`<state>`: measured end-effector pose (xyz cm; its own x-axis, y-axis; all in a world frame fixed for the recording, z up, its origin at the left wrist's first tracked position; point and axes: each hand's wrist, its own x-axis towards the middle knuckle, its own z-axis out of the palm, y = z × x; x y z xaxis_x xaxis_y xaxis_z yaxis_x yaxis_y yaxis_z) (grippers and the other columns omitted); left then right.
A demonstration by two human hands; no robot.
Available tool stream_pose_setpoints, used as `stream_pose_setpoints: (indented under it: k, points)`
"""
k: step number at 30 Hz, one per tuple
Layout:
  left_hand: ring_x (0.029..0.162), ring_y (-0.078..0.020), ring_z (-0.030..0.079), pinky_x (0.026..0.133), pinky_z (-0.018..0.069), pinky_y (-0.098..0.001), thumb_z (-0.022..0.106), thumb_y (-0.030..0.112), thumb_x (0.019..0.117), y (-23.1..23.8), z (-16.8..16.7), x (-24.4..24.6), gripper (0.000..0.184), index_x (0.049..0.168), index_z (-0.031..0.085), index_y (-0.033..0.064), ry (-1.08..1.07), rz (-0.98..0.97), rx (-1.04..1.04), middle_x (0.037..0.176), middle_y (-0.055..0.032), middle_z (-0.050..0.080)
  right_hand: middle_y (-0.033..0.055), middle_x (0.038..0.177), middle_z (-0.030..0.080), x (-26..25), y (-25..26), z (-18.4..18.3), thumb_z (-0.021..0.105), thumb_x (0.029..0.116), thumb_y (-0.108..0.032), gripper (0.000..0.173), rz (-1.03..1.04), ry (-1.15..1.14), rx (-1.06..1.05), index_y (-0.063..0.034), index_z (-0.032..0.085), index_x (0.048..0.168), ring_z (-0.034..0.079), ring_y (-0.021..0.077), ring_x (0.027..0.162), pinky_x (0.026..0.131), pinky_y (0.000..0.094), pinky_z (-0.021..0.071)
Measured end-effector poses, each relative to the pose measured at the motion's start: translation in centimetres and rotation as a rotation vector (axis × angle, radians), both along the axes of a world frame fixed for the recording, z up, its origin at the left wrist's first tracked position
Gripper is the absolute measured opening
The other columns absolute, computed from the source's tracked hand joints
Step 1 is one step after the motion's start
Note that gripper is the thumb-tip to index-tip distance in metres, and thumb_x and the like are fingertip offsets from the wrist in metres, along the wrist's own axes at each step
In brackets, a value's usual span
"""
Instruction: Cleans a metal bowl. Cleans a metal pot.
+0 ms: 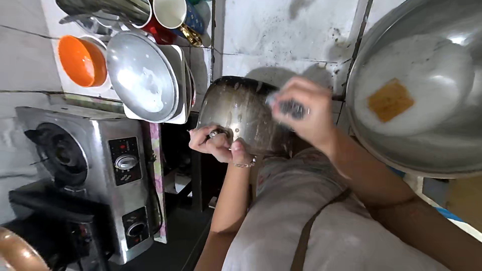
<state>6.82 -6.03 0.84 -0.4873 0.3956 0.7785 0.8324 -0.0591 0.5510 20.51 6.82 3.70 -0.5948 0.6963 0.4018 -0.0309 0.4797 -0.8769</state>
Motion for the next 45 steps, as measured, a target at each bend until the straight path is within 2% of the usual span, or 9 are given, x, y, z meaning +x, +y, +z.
stream_pose_setpoints:
  k: [6,13,19,24,29,31,37,40,45]
  points:
    - [0.12,-0.0019,0.046,0.102,0.0347,-0.0223,0.041,0.051,0.1064,0.2,0.0,-1.1,0.038,0.082,0.054,0.0255,-0.037,-0.108,0.027,0.116,0.0098,0.053,0.0096,0.081,0.068,0.5,-3.8,2.1,0.077,0.0799,-0.008,0.008,0.181,0.026,-0.068,-0.0015,0.073,0.081,0.066,0.0163,0.083,0.076,0.025,0.0548]
    - [0.122,-0.0034,0.044,0.105,0.0323,-0.0236,0.04,0.051,0.1068,0.1,-0.2,-1.7,0.037,0.085,0.055,0.0251,-0.035,-0.134,0.025,0.117,0.0094,0.053,0.0111,0.083,0.067,0.0,-2.1,2.4,0.079,0.077,-0.01,0.01,0.084,-0.065,-0.053,-0.0016,0.074,0.08,0.065,0.0191,0.081,0.074,0.0317,0.056]
    - [0.122,-0.0026,0.043,0.105,0.0311,-0.0225,0.044,0.046,0.1055,-0.1,-0.2,-0.9,0.032,0.082,0.053,0.025,-0.056,-0.066,0.023,0.117,0.0088,0.052,0.0134,0.082,0.065,-0.2,-0.8,0.8,0.075,0.0817,-0.006,0.01,-0.059,-0.056,-0.096,0.0026,0.071,0.083,0.063,0.0153,0.078,0.07,0.0244,0.0516]
    - [0.124,-0.0027,0.043,0.106,0.0314,-0.0245,0.041,0.05,0.1064,-0.4,-0.1,-0.8,0.035,0.084,0.052,0.025,-0.038,-0.109,0.0,0.118,0.0092,0.051,0.0104,0.082,0.068,0.1,-4.1,2.9,0.079,0.0785,-0.008,0.008,0.144,-0.041,-0.083,-0.0019,0.073,0.08,0.067,0.019,0.081,0.074,0.03,0.0565]
    - [0.125,-0.0023,0.04,0.107,0.0288,-0.0241,0.043,0.05,0.1056,0.2,-0.1,0.5,0.034,0.084,0.053,0.0255,-0.017,-0.078,0.025,0.119,0.0094,0.05,0.0153,0.084,0.066,0.2,0.4,1.5,0.077,0.0788,-0.007,0.011,-0.12,-0.199,-0.035,0.0018,0.072,0.083,0.065,0.0249,0.081,0.072,0.0382,0.0545]
    - [0.126,-0.0016,0.041,0.107,0.0296,-0.0233,0.042,0.051,0.106,0.4,-0.2,0.3,0.034,0.086,0.055,0.026,-0.013,-0.102,0.033,0.12,0.0101,0.051,0.0117,0.082,0.066,0.5,-2.1,2.4,0.079,0.0763,-0.009,0.011,-0.002,-0.097,-0.013,-0.0007,0.073,0.081,0.065,0.0198,0.078,0.07,0.0315,0.0557]
    - [0.124,-0.0045,0.042,0.108,0.0294,-0.0261,0.041,0.051,0.1054,0.9,-0.4,1.0,0.036,0.084,0.053,0.0249,0.021,-0.024,0.038,0.117,0.0074,0.051,0.0169,0.081,0.066,-1.4,2.9,0.5,0.074,0.0819,-0.008,0.013,-0.063,-0.126,0.057,0.0037,0.07,0.081,0.065,0.0235,0.077,0.069,0.0348,0.053]
    - [0.126,-0.0034,0.041,0.11,0.0273,-0.0267,0.04,0.051,0.1059,1.2,-0.6,0.7,0.037,0.083,0.051,0.0245,0.016,-0.036,0.064,0.119,0.0079,0.05,0.0118,0.075,0.064,-2.0,-0.1,2.3,0.076,0.0785,-0.013,0.015,0.074,-0.039,0.139,-0.0005,0.07,0.075,0.064,0.0205,0.071,0.063,0.0322,0.0541]
    - [0.123,-0.0066,0.042,0.109,0.0273,-0.0296,0.041,0.051,0.1044,1.2,-0.5,1.3,0.037,0.08,0.051,0.0255,0.021,0.026,0.055,0.114,0.0067,0.051,0.0174,0.074,0.063,-3.8,4.4,1.4,0.067,0.093,-0.015,0.029,-0.008,-0.212,0.225,0.0031,0.061,0.071,0.064,0.0277,0.067,0.059,0.0416,0.0502]
